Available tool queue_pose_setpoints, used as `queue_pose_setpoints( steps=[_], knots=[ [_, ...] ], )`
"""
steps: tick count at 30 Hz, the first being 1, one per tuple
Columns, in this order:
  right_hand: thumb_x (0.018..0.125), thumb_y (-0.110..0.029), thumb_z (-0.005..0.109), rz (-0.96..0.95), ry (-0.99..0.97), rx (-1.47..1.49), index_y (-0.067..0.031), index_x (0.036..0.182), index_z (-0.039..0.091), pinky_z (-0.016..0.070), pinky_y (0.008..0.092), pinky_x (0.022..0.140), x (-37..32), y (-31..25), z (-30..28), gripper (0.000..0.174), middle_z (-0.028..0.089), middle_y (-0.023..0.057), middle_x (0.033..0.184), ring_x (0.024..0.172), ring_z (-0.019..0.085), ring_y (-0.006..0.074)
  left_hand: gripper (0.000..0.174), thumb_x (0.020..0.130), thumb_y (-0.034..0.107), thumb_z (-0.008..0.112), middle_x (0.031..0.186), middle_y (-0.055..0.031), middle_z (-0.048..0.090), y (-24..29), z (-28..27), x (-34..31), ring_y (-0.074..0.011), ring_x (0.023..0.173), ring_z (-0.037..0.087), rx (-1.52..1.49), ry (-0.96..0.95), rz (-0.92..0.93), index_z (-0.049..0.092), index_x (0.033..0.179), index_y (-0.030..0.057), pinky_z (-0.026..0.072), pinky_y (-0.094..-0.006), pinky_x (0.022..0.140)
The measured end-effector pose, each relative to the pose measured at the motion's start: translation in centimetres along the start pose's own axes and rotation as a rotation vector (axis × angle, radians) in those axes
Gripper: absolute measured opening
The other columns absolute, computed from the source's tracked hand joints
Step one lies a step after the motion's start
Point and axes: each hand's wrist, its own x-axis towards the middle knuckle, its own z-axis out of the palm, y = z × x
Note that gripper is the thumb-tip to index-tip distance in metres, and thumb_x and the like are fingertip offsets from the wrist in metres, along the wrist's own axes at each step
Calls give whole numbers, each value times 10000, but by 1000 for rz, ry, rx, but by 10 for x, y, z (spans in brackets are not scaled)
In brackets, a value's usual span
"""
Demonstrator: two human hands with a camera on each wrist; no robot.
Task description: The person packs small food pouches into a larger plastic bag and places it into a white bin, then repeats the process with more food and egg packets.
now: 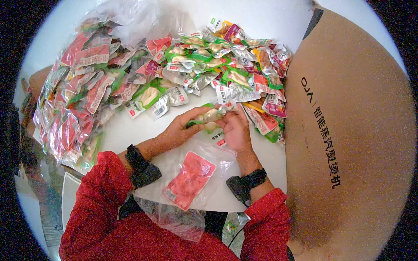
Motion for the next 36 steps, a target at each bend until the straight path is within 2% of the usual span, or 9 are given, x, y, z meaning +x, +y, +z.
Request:
queue_pose_setpoints(
  steps=[1, 4, 7, 14, 19, 23, 29, 31, 36],
  knots=[
    [862, -129, 444, 1, -18, 9, -48, 1092, 440, 464, 340, 802, -1, 1, 0, 244, 524, 109, 1080, 940, 547, 214, 538, 760, 11, 560, 1151, -116, 499, 4, 0, -1, -241, 1037, 523, 214, 64, 122, 408, 1256, 155, 442, -297, 826],
    [878, -209, 419, -8, 37, 117, -38, 1100, 445, 464, 391, 812, 3, 3, 0, 281, 544, 148, 1071, 971, 543, 260, 581, 712, 59, 627, 1057, -87, 508, 22, -4, -2, -246, 897, 571, 509, -42, 80, 439, 1242, 206, 470, -304, 730],
    [892, -253, 379, 171, -73, 254, -34, 1133, 447, 468, 409, 809, 1, -2, 1, 333, 556, 162, 1050, 952, 552, 275, 634, 664, 58, 647, 1019, -77, 497, 30, 1, -4, -272, 799, 586, 642, -45, 59, 454, 1225, 281, 486, -334, 637],
    [889, -248, 387, 115, -80, 56, -32, 1188, 420, 466, 393, 816, -2, -3, 2, 371, 548, 146, 1078, 972, 549, 252, 719, 619, 16, 617, 1028, -61, 486, 35, 0, -2, -267, 728, 591, 803, -118, 66, 417, 1249, 298, 492, -356, 580],
    [918, -303, 335, 114, 78, 348, -18, 1201, 399, 388, 395, 907, -4, -13, 23, 408, 512, 140, 1146, 1052, 501, 242, 781, 619, -5, 584, 1055, -62, 455, 31, 2, 1, -284, 725, 594, 911, -100, -91, 332, 1296, 291, 503, -375, 577],
    [916, -332, 345, 131, -49, 369, -19, 1204, 392, 356, 403, 935, -6, -15, 31, 428, 498, 135, 1162, 1078, 480, 244, 777, 634, -1, 577, 1076, -67, 441, 25, 1, -1, -290, 721, 592, 899, -100, -87, 308, 1310, 274, 503, -379, 576],
    [875, -259, 457, 112, 6, 24, -16, 1175, 425, 454, 360, 801, -3, -4, 10, 387, 532, 97, 1085, 951, 540, 202, 762, 642, -49, 531, 1110, -113, 426, 20, 0, 0, -308, 787, 580, 767, -116, -207, 299, 1315, 222, 496, -377, 627],
    [850, -208, 479, 81, 190, -308, -13, 1136, 465, 490, 295, 627, -1, -3, 7, 347, 563, 63, 979, 801, 565, 150, 715, 661, -90, 482, 1154, -138, 410, 6, -4, 1, -249, 783, 568, 583, 49, 51, 309, 1310, 156, 475, -318, 648],
    [820, -188, 502, 101, 250, -398, -14, 1111, 490, 428, 207, 458, 1, -8, -1, 339, 568, 43, 881, 641, 538, 99, 542, 737, -69, 473, 1164, -111, 419, 1, -16, 4, -121, 682, 478, 285, 175, 27, 380, 1250, 77, 414, -214, 609]
  ],
)
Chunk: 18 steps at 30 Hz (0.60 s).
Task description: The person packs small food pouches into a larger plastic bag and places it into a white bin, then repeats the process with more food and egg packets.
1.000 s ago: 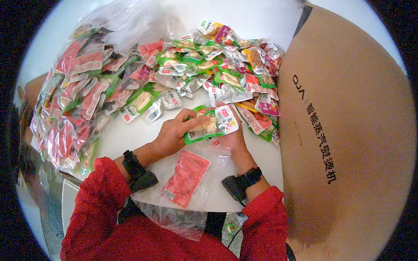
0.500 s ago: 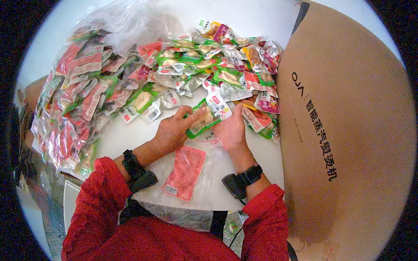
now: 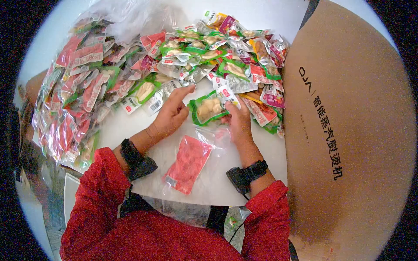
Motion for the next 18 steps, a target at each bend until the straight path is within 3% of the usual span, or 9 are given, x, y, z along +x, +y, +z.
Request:
queue_pose_setpoints(
  steps=[2, 3, 4, 6, 7, 11, 13, 17, 18],
  knots=[
    [812, -169, 512, -63, 86, -5, -15, 1117, 486, 425, 192, 461, 1, 3, 0, 343, 569, 45, 883, 632, 539, 97, 455, 789, 32, 517, 1131, -92, 440, -3, -8, 2, -113, 677, 480, -70, -67, -55, 405, 1228, 74, 409, -207, 598],
    [794, -125, 516, -50, 139, -31, -36, 1138, 473, 440, 210, 479, 0, 0, 0, 358, 563, 53, 916, 657, 543, 110, 383, 794, 183, 587, 997, -96, 469, -1, -10, 4, -133, 715, 466, -190, -52, -99, 483, 1141, 60, 410, -244, 627],
    [794, -125, 516, -39, 137, -30, -36, 1138, 473, 440, 210, 479, -1, -1, 0, 358, 563, 53, 916, 657, 543, 110, 383, 794, 183, 587, 997, -96, 469, 1, -12, 5, -133, 715, 466, -190, -52, -111, 483, 1141, 60, 410, -244, 627],
    [784, -103, 510, -78, 140, 39, -58, 1159, 456, 473, 241, 533, -4, -7, 6, 381, 551, 70, 963, 750, 554, 136, 376, 770, 256, 631, 949, -83, 473, 5, -20, 8, -132, 717, 462, -58, -204, 38, 530, 1082, 72, 412, -270, 645],
    [772, -112, 510, -96, 71, 45, -75, 1177, 440, 491, 281, 601, -8, -14, 12, 412, 540, 82, 1008, 854, 548, 164, 327, 744, 282, 658, 904, -73, 484, 7, -23, 11, -149, 763, 488, -45, -250, 30, 574, 996, 91, 413, -293, 663],
    [770, -118, 508, -99, -46, -52, -53, 1163, 452, 487, 281, 676, -14, -17, 13, 402, 539, 85, 1032, 908, 538, 156, 150, 755, 191, 625, 800, -71, 518, -9, -26, 16, -226, 781, 532, 78, -338, 209, 560, 822, 73, 419, -323, 646],
    [773, -115, 498, 17, -193, -94, -31, 1134, 476, 473, 255, 713, -11, -11, 11, 371, 543, 79, 1045, 907, 537, 143, 136, 758, 177, 615, 772, -70, 517, -3, -26, 14, -233, 755, 532, 91, -268, 157, 549, 807, 69, 420, -325, 641],
    [788, -125, 493, 7, -395, 22, -17, 1123, 492, 456, 229, 734, -11, -2, 12, 352, 559, 65, 1026, 874, 544, 117, 111, 766, 156, 594, 708, -71, 516, -2, -23, 14, -246, 696, 531, 130, -160, 115, 534, 782, 64, 422, -326, 623],
    [794, -146, 501, 98, -451, -32, -18, 1097, 517, 454, 228, 725, -13, -1, 11, 329, 574, 50, 989, 849, 549, 109, 111, 766, 156, 594, 708, -71, 516, -3, -22, 13, -246, 696, 531, 130, -158, 112, 534, 782, 64, 422, -326, 623]
  ],
)
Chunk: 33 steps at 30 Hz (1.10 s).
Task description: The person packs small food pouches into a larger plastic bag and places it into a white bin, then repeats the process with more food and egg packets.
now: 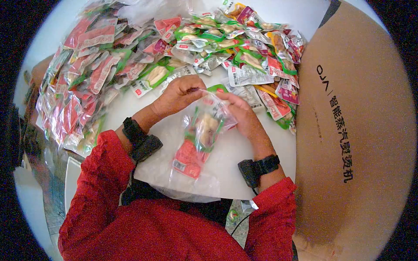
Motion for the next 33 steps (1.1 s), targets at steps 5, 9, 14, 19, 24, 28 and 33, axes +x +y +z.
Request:
queue_pose_setpoints(
  steps=[5, 9, 14, 19, 24, 28, 33],
  knots=[
    [801, -180, 532, 255, -275, -314, -27, 993, 596, 448, 223, 670, -13, -13, -3, 254, 609, 15, 885, 757, 555, 88, 82, 799, 106, 578, 721, -67, 518, -3, 6, -2, -166, 672, 515, -21, 4, -38, 547, 806, 30, 417, -272, 608],
    [809, -192, 543, 94, -146, -433, -13, 876, 612, 446, 247, 597, -11, -23, -1, 203, 606, 27, 788, 698, 548, 104, 67, 800, 89, 571, 715, -61, 522, -6, 13, -6, -133, 654, 503, -91, -51, -84, 549, 811, 27, 415, -258, 600],
    [781, -178, 563, -450, 324, -1027, -7, 868, 588, 458, 282, 608, 0, -18, -19, 194, 590, 88, 750, 683, 571, 181, 197, 836, 206, 513, 734, -36, 529, 9, 1, -6, -105, 663, 485, -163, -357, -252, 543, 859, 12, 415, -258, 611],
    [703, -252, 642, -285, 218, -1361, -58, 1113, 503, 431, 374, 809, -7, -13, -7, 474, 550, 135, 1018, 959, 523, 277, 375, 836, 329, 437, 793, -74, 555, 2, 2, -9, -139, 759, 505, -513, -489, -294, 556, 930, -14, 412, -295, 684],
    [637, -286, 697, -200, 180, -1524, -90, 1248, 394, 404, 389, 860, -10, -19, 3, 710, 518, 144, 1093, 1027, 484, 294, 378, 857, 343, 418, 752, -45, 533, 2, 14, -9, -123, 730, 485, -714, -376, -505, 570, 919, 3, 413, -272, 671],
    [638, -221, 700, -265, 201, -1369, -91, 1252, 379, 416, 380, 838, -5, -16, 6, 705, 526, 160, 1056, 969, 516, 299, 291, 869, 264, 446, 741, -25, 521, -4, 20, -9, -122, 695, 482, -601, -230, -457, 572, 878, 1, 412, -249, 654],
    [722, -48, 615, -198, 344, -575, -64, 1215, 402, 437, 267, 760, -1, -18, -4, 538, 569, 118, 947, 864, 546, 161, 199, 839, 240, 551, 843, -10, 511, -19, 26, -11, -104, 723, 459, -365, -107, -392, 530, 906, 54, 407, -238, 638]
  ],
)
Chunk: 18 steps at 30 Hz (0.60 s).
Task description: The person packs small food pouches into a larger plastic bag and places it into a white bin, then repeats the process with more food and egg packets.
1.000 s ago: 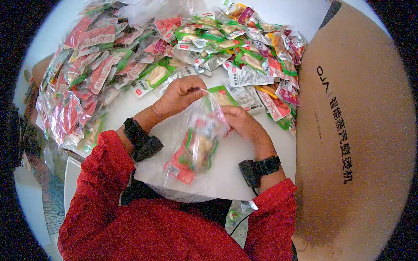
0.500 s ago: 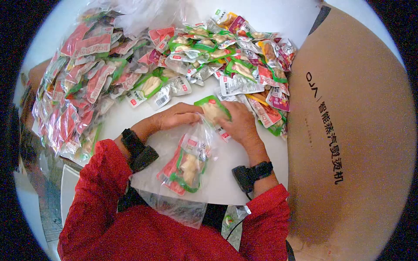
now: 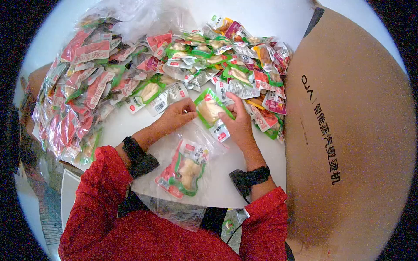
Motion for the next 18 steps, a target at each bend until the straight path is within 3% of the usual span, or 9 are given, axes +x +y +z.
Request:
queue_pose_setpoints(
  steps=[4, 5, 7, 11, 13, 15, 17, 18],
  knots=[
    [755, -42, 598, -71, 54, 177, 5, 1131, 468, 428, 236, 771, 3, 0, -10, 401, 576, 87, 928, 854, 536, 121, 285, 811, 236, 591, 836, -37, 507, 5, 4, 2, -109, 726, 459, 126, 354, 65, 495, 987, 34, 410, -256, 649],
    [755, -42, 598, -71, 53, 175, 5, 1131, 468, 428, 236, 771, 3, 0, -12, 401, 576, 87, 928, 854, 536, 121, 285, 811, 236, 591, 836, -37, 507, 8, 3, 0, -109, 726, 459, 125, 354, 65, 495, 987, 34, 410, -256, 649],
    [759, -66, 610, -39, 65, 298, 6, 1097, 498, 428, 235, 775, 3, -1, -14, 364, 574, 81, 935, 855, 535, 118, 303, 797, 252, 608, 801, -38, 508, 23, -1, -5, -117, 715, 464, 6, 209, -119, 520, 966, 17, 413, -268, 665],
    [763, -74, 613, 25, 0, 428, -7, 1085, 515, 441, 236, 761, 3, 2, -19, 343, 572, 77, 946, 860, 535, 110, 278, 800, 268, 601, 758, -9, 510, 17, -5, 0, -91, 669, 452, -11, 87, -118, 563, 946, 34, 396, -239, 609],
    [791, -117, 589, 32, -18, 500, -13, 1096, 509, 448, 248, 760, 3, 7, -20, 331, 572, 79, 954, 863, 541, 119, 226, 820, 270, 575, 748, 28, 515, 17, -8, 1, -56, 619, 423, -203, -128, -206, 598, 922, 70, 355, -205, 544],
    [819, -160, 565, 37, -34, 571, -18, 1107, 503, 456, 261, 759, 4, 9, -20, 326, 573, 80, 962, 867, 547, 128, 208, 827, 253, 567, 750, 40, 519, 18, -5, 0, -41, 601, 412, -271, -80, -216, 595, 944, 83, 333, -192, 517],
    [869, -255, 485, 88, -41, 946, -29, 1160, 459, 460, 292, 766, 6, 8, -19, 369, 565, 88, 1010, 899, 558, 161, 194, 834, 235, 560, 753, 52, 523, 20, 1, 0, -27, 584, 401, -337, -34, -224, 593, 966, 97, 311, -179, 489],
    [890, -291, 426, 115, 42, 1008, -40, 1209, 407, 460, 324, 776, 6, 9, -15, 406, 549, 87, 1060, 936, 557, 195, 179, 836, 208, 557, 740, 47, 539, 25, 4, -1, -26, 564, 408, -454, 76, -233, 591, 961, 86, 314, -176, 481]
  ],
)
